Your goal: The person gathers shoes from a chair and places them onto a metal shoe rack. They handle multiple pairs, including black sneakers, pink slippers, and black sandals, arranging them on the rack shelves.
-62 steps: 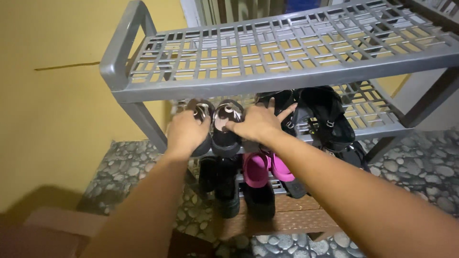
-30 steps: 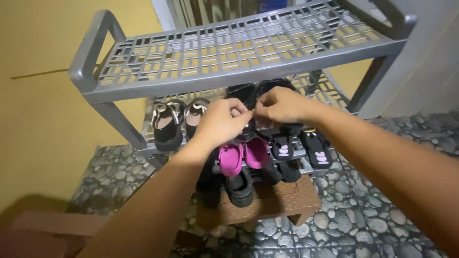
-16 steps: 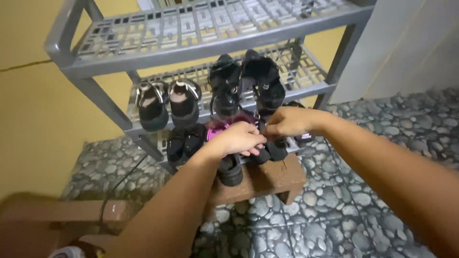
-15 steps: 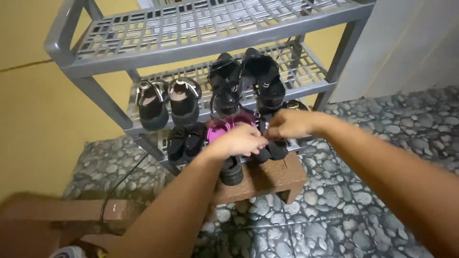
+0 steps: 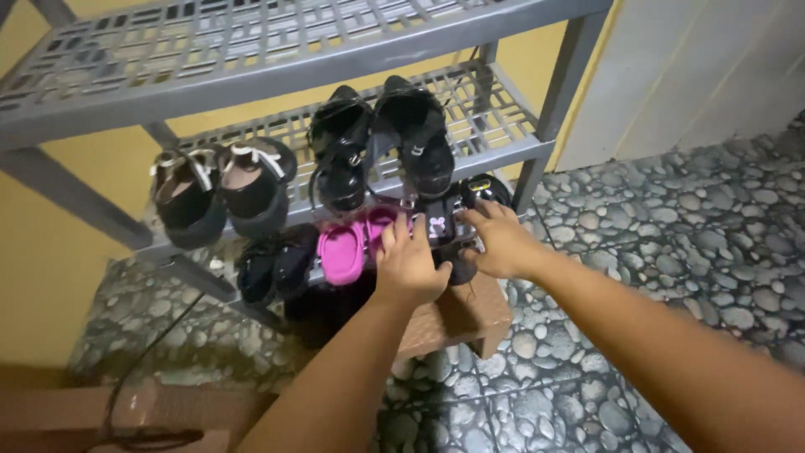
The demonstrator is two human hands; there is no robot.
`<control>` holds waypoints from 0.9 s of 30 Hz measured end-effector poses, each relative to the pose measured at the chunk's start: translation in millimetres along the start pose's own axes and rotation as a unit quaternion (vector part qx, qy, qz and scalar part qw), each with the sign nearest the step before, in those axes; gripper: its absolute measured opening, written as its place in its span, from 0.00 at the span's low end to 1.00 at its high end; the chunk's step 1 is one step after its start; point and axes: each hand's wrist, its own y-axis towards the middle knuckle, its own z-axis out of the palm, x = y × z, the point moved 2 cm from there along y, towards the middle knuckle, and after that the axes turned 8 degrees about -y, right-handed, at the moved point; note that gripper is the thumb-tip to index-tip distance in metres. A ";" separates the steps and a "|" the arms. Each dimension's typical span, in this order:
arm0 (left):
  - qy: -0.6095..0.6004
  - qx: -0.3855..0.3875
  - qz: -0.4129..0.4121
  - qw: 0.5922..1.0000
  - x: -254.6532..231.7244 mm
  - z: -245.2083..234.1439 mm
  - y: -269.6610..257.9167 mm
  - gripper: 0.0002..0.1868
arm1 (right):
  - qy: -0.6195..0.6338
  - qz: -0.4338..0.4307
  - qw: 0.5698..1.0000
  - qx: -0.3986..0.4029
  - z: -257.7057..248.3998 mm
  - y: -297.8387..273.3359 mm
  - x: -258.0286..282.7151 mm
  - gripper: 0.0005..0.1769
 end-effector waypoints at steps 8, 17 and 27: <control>0.040 -0.160 0.085 0.983 -6.8 41.1 71.7 0.42 | -0.031 0.001 0.995 -0.091 -30.2 23.8 -17.9 0.34; 0.021 -0.187 0.071 0.980 4.8 111.0 171.0 0.35 | -0.034 0.029 0.995 -0.091 7.8 82.9 -65.5 0.29; 0.102 -0.166 0.026 0.980 9.1 126.8 145.2 0.33 | -0.006 -0.007 0.999 -0.051 34.5 76.6 -71.2 0.28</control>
